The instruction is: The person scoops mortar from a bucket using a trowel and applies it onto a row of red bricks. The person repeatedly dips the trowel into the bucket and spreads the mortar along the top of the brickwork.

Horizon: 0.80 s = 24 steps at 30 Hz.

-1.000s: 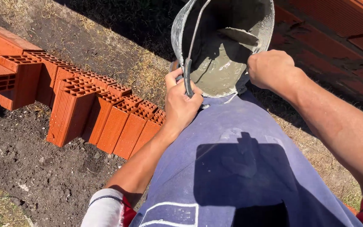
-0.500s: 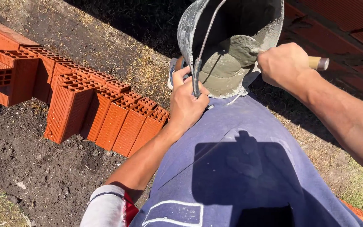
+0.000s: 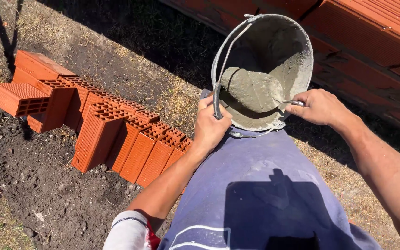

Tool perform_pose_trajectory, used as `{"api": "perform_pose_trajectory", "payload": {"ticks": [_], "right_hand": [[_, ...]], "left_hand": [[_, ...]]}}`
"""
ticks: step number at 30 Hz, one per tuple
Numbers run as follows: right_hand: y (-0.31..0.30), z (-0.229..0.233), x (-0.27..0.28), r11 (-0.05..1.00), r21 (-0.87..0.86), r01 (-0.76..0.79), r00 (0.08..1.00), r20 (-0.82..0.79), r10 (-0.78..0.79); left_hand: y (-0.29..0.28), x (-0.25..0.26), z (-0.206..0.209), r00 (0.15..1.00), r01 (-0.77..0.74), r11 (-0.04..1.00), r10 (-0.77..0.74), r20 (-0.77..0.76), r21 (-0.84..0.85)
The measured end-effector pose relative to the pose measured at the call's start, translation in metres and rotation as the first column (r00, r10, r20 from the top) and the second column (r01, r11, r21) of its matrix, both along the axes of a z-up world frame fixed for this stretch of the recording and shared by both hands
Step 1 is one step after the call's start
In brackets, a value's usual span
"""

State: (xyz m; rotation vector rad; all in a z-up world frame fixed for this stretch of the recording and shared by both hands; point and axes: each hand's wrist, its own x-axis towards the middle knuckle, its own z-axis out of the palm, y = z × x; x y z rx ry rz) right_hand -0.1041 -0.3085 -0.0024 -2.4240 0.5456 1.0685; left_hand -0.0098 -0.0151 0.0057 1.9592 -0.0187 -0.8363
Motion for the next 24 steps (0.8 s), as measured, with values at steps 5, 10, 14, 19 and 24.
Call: {"api": "perform_pose_trajectory", "payload": {"ticks": [5, 10, 14, 19, 24], "right_hand": [[-0.067, 0.002, -0.019, 0.990, 0.076, 0.120, 0.975, 0.176, -0.132], [-0.133, 0.065, -0.017, 0.966, -0.118, 0.230, 0.945, 0.263, -0.192], [-0.166, 0.067, -0.015, 0.777, -0.603, 0.182, 0.937, 0.346, 0.050], [-0.168, 0.001, 0.013, 0.690, -0.692, 0.213, 0.935, 0.350, 0.062], [-0.183, -0.050, -0.020, 0.543, -0.768, 0.339, 0.814, 0.529, 0.240]], "left_hand": [[-0.005, 0.013, -0.036, 0.999, -0.037, 0.999, 0.037, 0.006, -0.033], [-0.010, 0.015, -0.038, 0.998, -0.065, 0.998, 0.064, -0.023, -0.027], [-0.008, 0.014, -0.044, 0.998, -0.060, 0.997, 0.060, 0.008, -0.043], [0.000, 0.010, -0.063, 0.991, -0.083, 0.995, 0.088, 0.099, -0.058], [0.016, 0.009, -0.056, 0.990, -0.123, 0.991, 0.127, 0.064, -0.055]]}}
